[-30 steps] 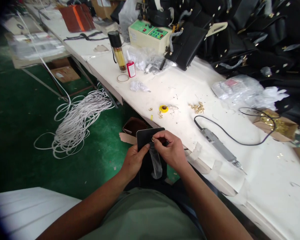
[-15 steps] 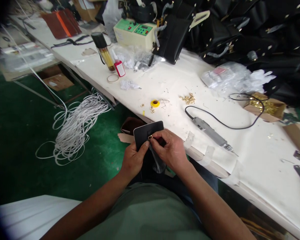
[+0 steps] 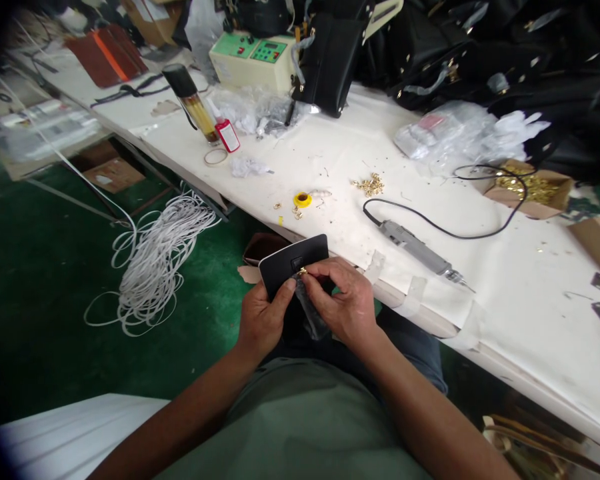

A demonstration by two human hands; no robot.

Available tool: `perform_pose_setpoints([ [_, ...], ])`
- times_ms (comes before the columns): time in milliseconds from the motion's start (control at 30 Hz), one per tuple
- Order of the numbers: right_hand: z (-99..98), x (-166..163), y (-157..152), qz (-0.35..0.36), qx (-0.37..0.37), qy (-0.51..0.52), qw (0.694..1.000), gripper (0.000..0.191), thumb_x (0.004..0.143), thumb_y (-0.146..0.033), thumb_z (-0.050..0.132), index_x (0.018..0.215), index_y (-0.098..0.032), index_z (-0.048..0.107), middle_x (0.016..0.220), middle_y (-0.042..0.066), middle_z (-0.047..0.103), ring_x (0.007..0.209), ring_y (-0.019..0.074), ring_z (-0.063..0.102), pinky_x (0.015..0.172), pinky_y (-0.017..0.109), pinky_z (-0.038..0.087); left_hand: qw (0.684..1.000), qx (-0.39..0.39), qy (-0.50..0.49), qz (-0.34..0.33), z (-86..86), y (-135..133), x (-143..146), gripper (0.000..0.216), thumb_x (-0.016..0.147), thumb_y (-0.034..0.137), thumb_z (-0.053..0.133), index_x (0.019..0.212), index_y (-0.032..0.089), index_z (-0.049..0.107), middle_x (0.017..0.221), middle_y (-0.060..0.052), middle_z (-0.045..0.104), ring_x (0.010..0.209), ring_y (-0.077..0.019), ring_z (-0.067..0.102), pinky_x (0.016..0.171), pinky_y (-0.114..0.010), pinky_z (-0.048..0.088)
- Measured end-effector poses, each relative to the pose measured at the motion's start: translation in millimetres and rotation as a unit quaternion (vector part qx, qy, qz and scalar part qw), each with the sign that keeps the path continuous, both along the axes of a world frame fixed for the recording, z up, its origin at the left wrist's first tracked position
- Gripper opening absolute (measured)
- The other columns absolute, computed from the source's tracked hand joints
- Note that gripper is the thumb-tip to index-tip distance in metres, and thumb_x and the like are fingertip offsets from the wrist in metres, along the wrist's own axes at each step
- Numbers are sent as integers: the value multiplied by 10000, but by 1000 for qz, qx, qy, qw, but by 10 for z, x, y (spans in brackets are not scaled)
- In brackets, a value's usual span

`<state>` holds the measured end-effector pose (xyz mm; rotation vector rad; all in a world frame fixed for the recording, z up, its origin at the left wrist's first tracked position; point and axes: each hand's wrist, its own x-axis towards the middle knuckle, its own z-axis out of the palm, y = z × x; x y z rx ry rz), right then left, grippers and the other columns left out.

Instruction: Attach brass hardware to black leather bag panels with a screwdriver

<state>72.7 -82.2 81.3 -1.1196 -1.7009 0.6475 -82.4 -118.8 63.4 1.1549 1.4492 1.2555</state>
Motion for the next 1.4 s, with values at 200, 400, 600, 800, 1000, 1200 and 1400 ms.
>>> perform_pose_setpoints([
  [200,16,25,-16,-5,29,-23,999,48,921,-189,691,914,-229,716,852,12,728,766,161,674,723,316,543,995,55,77,-13,14,-33,13,242,978,343,634,1151,210,739,1026,-18,781,922,-173,716,836,-270,549],
  [400,71,48,-40,-5,36,-35,999,62,919,-185,684,881,-230,703,817,0,724,741,155,674,710,312,541,980,133,142,-29,50,-30,12,251,986,267,611,1214,226,707,1052,-28,767,933,-163,708,859,-273,557],
  [600,132,63,-87,-24,-5,-8,1000,81,897,-158,706,849,-223,702,820,-16,727,731,133,670,721,280,534,968,175,171,-55,78,-21,11,305,987,216,595,1275,251,687,1119,-40,758,955,-162,711,890,-290,565],
  [800,124,145,-95,0,-15,-11,1000,56,916,-180,713,886,-222,735,870,-2,763,783,147,706,756,282,550,959,211,177,-73,93,-25,44,326,981,169,583,1283,242,682,1155,-52,747,1024,-167,702,952,-306,553],
  [1000,154,167,-137,-22,-81,35,996,33,897,-241,748,887,-240,779,886,4,789,777,177,730,739,298,573,963,193,168,-82,86,-47,72,354,981,176,583,1313,259,671,1166,-52,743,1048,-178,697,963,-308,546],
  [1200,135,101,-200,-93,-85,43,991,102,894,-315,768,820,-244,767,814,-7,774,727,178,706,702,308,551,953,220,196,-64,131,-36,108,356,984,168,574,1321,244,662,1176,-65,744,1058,-184,702,977,-318,549],
  [1400,129,66,-204,-72,0,24,997,61,921,-202,711,895,-242,749,894,4,788,826,187,730,826,348,555,926,279,247,-52,80,-9,134,384,981,158,580,1355,231,632,1260,-95,713,1160,-204,680,1034,-361,546],
])
